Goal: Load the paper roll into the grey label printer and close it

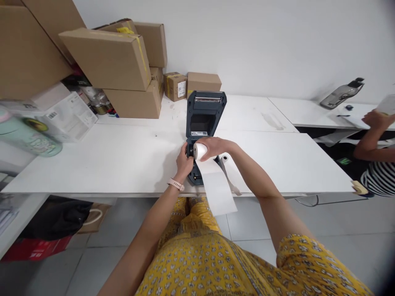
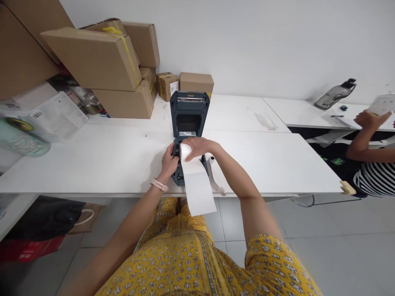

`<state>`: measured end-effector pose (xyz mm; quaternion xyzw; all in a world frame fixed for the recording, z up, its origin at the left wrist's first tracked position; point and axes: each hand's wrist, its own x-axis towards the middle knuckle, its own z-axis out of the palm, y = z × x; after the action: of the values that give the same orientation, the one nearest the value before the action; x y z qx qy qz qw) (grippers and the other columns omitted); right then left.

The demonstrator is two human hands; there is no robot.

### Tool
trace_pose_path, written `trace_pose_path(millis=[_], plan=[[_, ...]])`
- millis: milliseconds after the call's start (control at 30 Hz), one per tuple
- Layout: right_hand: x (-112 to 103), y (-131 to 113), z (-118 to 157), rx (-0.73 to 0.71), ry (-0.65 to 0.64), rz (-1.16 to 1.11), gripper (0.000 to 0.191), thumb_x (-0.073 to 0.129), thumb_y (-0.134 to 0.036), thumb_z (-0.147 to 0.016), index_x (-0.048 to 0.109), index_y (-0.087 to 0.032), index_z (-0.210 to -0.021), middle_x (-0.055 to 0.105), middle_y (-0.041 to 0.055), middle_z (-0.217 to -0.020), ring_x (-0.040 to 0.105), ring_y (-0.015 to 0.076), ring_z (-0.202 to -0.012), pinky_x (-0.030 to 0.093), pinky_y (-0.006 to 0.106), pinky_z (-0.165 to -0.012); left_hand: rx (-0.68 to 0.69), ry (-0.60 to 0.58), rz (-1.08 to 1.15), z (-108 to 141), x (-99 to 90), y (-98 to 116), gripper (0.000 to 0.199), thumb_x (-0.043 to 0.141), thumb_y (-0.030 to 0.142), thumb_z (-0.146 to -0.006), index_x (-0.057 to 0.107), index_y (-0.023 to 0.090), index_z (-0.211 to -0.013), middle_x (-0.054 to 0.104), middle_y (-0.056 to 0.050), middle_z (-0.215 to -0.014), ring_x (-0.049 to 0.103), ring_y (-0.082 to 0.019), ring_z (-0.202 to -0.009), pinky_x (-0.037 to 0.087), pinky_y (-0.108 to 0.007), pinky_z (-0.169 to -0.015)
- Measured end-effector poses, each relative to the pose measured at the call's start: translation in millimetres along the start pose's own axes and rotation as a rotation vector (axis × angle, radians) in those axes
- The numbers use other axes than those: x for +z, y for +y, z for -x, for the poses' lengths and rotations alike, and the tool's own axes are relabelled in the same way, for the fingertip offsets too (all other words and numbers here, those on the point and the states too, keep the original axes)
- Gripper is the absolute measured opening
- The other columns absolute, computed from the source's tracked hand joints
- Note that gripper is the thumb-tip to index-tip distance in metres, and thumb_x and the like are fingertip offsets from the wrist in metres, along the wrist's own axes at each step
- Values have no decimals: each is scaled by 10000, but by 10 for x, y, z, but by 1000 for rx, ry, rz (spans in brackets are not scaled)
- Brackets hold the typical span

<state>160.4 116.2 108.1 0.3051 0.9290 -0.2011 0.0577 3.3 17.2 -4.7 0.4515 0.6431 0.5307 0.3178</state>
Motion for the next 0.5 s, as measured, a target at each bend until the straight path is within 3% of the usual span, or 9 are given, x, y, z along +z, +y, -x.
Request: trace_pose_path(millis=[300,400,500], plan=[[235,48,-256,78,-172,144,927,739,-633,-872,421,-178,-1615,527,194,-1618,541,407,-1465,460,493,-1162,-40,-11,14,19,-16,14,806,581,45,-757,531,268,-1530,628,-55,-1548,570,-290,-1458,391,-472,-1280],[331,53,-212,48,-95,171,928,703,-623,-916,370,-151,-1641,509,211,-1633,536,419,-1471,442,545,-1185,-34,-15,19,22,-22,16,791,570,50,-768,529,265,-1528,620,-53,-1557,578,-279,-1450,396,-463,-1275],[514,21,-67,13,73,177,860,635,-574,-983,347,-122,-1655,473,233,-1652,499,419,-1506,414,595,-1213,-16,-8,12,28,-27,18,783,566,50,-765,535,257,-1519,617,-48,-1561,570,-275,-1456,388,-450,-1279]])
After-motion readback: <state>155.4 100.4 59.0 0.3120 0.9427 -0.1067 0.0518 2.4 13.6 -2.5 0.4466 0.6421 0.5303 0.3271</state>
